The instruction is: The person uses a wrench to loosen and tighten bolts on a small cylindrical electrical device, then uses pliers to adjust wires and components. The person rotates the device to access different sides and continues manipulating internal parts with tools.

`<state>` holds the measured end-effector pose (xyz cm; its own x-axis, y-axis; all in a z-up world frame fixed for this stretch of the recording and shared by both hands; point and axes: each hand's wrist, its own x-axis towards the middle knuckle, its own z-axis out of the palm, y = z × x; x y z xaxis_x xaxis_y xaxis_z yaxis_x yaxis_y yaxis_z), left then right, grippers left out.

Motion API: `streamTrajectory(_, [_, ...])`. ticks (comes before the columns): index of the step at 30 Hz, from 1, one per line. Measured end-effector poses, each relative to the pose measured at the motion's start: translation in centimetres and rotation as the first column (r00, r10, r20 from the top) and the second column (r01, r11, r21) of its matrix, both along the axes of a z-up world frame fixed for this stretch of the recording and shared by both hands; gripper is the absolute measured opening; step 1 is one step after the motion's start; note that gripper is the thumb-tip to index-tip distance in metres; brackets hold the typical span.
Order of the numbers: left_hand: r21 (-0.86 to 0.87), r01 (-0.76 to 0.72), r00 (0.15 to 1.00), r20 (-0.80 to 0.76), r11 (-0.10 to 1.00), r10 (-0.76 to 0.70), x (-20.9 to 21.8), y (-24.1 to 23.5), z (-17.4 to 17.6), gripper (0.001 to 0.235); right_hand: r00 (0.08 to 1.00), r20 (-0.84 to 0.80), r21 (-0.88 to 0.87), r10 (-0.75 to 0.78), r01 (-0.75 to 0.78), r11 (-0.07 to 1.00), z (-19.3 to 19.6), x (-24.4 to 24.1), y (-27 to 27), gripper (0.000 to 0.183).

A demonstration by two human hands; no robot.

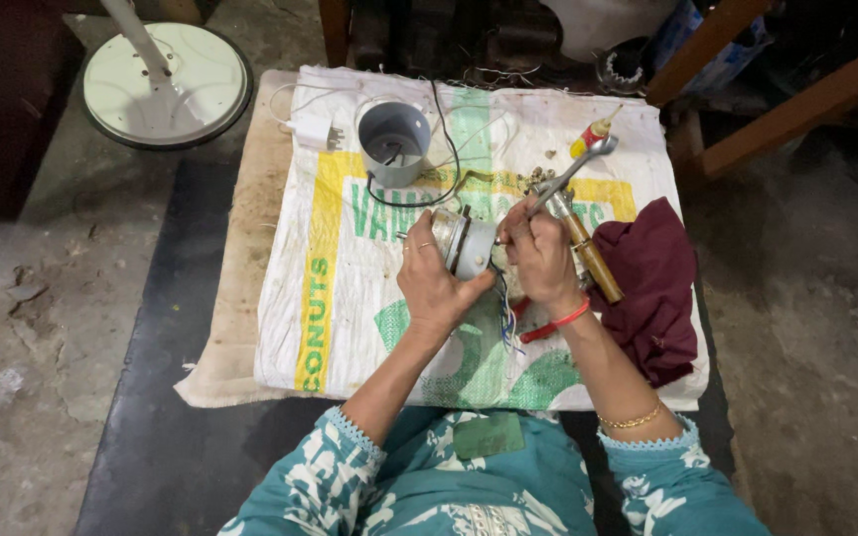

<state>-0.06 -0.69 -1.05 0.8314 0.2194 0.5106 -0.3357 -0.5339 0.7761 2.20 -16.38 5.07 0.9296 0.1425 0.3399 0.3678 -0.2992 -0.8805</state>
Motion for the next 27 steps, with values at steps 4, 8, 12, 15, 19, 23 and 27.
streamTrajectory(4, [-0.005, -0.014, 1.0, -0.005, 1.0, 0.014, 0.0, -0.1, 0.2, 0.112, 0.997, -0.072, 0.009, -0.012, 0.012, 1.0, -0.3, 1.0, -0.1, 0.049])
streamTrajectory(8, [0.005, -0.009, 1.0, -0.013, 1.0, 0.01, 0.0, -0.1, 0.1, 0.113, 0.99, -0.136, 0.012, -0.036, 0.038, 0.999, -0.3, 1.7, -0.3, 0.048])
streamTrajectory(12, [0.018, -0.008, 1.0, -0.011, 1.0, 0.008, -0.3, -0.2, -0.4, 0.114, 0.994, -0.112, 0.017, -0.011, 0.013, 1.0, 0.0, 0.9, -0.4, 0.048])
streamTrajectory(15, [0.066, -0.022, 0.998, 0.056, 0.998, 0.019, -1.0, 0.5, -0.7, 0.116, 0.996, 0.085, -0.084, 0.008, 0.0, 0.996, -0.2, -2.1, -0.9, 0.046])
streamTrajectory(19, [-0.003, -0.024, 0.992, -0.124, 1.0, 0.023, 0.3, 1.7, -0.6, 0.112, 0.938, 0.311, 0.122, -0.151, 0.119, 0.985, -0.7, -3.0, -4.2, 0.045])
streamTrajectory(23, [0.001, 0.077, 0.969, -0.235, 0.997, -0.075, 1.5, 2.6, 1.0, 0.113, 0.897, -0.002, -0.356, -0.441, 0.412, 0.839, -0.5, 0.5, -9.9, 0.041])
streamTrajectory(27, [-0.017, 0.316, 0.892, -0.337, 0.949, -0.303, 2.7, 3.1, 2.8, 0.132, 0.829, -0.093, -0.651, -0.551, 0.368, 0.664, -2.0, 3.3, -12.1, 0.039])
